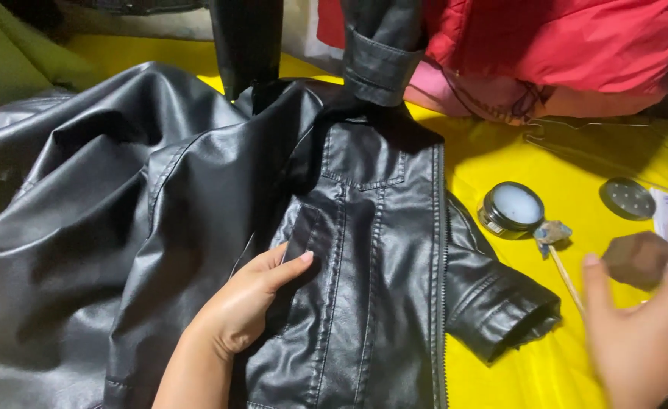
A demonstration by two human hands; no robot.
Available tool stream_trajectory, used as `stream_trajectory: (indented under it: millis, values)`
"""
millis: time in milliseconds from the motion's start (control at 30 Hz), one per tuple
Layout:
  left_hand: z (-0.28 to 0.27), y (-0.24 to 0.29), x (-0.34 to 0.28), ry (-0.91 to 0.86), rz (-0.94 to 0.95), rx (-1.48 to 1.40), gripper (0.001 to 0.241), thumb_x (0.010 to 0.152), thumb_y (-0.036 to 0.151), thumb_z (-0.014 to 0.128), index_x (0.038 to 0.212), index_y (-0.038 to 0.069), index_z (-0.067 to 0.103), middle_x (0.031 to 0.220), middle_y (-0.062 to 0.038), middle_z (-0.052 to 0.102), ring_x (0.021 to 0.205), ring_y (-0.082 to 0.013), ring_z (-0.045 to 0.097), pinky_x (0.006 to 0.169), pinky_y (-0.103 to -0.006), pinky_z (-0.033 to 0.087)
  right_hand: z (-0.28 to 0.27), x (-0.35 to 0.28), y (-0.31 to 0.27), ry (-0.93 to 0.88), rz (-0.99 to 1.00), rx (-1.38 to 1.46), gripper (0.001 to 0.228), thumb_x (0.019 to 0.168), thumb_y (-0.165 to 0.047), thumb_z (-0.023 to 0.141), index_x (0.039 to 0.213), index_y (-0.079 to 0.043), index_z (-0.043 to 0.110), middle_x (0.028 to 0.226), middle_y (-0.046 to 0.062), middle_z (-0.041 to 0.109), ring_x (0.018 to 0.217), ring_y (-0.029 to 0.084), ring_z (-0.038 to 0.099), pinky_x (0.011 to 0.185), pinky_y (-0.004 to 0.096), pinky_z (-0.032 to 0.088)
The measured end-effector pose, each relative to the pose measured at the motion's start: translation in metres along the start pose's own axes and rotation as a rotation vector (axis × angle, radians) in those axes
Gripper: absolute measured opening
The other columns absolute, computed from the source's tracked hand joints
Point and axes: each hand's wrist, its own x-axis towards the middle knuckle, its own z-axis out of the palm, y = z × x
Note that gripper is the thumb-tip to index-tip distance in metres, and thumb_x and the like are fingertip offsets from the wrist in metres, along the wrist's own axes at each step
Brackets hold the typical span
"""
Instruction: Cleaning and conditioning a black leather jacket using cleaning spray, a sponge, a brush, and a hair dryer.
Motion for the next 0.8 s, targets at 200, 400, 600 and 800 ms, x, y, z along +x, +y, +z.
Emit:
stream_trajectory:
  millis: [200, 400, 600, 800]
  values:
    - [-0.010, -0.012, 0.018, 0.068, 0.011, 0.123, 0.070, 0.080, 0.030, 0.068, 0.148, 0.013, 0.062, 0.164, 0.009, 0.054, 0.153, -0.0075, 0.043, 0.124, -0.0305, 0.027, -0.017, -0.042, -0.047, -0.172, -0.045, 0.062, 0.085, 0.088, -0.031, 0.064, 0.164, -0.007, 0.036, 0.176, 0.019, 0.019, 0.162, 0.039, 0.017, 0.112, 0.064, 0.038]
    - [-0.012, -0.014, 0.017, 0.058, 0.027, 0.160, 0.083, 0.078, 0.036, 0.070, 0.156, 0.015, 0.049, 0.172, 0.012, 0.037, 0.158, -0.0064, 0.028, 0.127, -0.0354, 0.014, 0.002, -0.015, 0.018, -0.322, 0.135, 0.049, 0.068, 0.098, -0.038, 0.049, 0.158, -0.006, 0.042, 0.167, 0.026, 0.029, 0.152, 0.041, 0.026, 0.117, 0.056, 0.022]
    - [-0.009, -0.011, 0.008, -0.015, 0.041, 0.059, 0.042, 0.092, 0.019, 0.061, 0.131, 0.008, 0.071, 0.136, -0.003, 0.075, 0.129, -0.0152, 0.063, 0.110, -0.0329, 0.044, 0.015, 0.003, 0.046, -0.358, 0.361, -0.113, 0.045, 0.098, -0.034, 0.070, 0.136, -0.010, 0.069, 0.128, 0.021, 0.064, 0.093, 0.035, 0.072, 0.096, 0.050, 0.048]
    - [-0.001, -0.007, 0.001, 0.033, 0.022, 0.052, 0.056, 0.087, 0.016, 0.063, 0.143, 0.009, 0.064, 0.140, -0.002, 0.072, 0.132, -0.0142, 0.061, 0.112, -0.0302, 0.042, 0.018, -0.024, 0.080, -0.194, 0.236, -0.017, 0.018, 0.102, -0.009, 0.067, 0.116, -0.013, 0.077, 0.099, 0.011, 0.076, 0.088, 0.023, 0.072, 0.097, 0.039, 0.048]
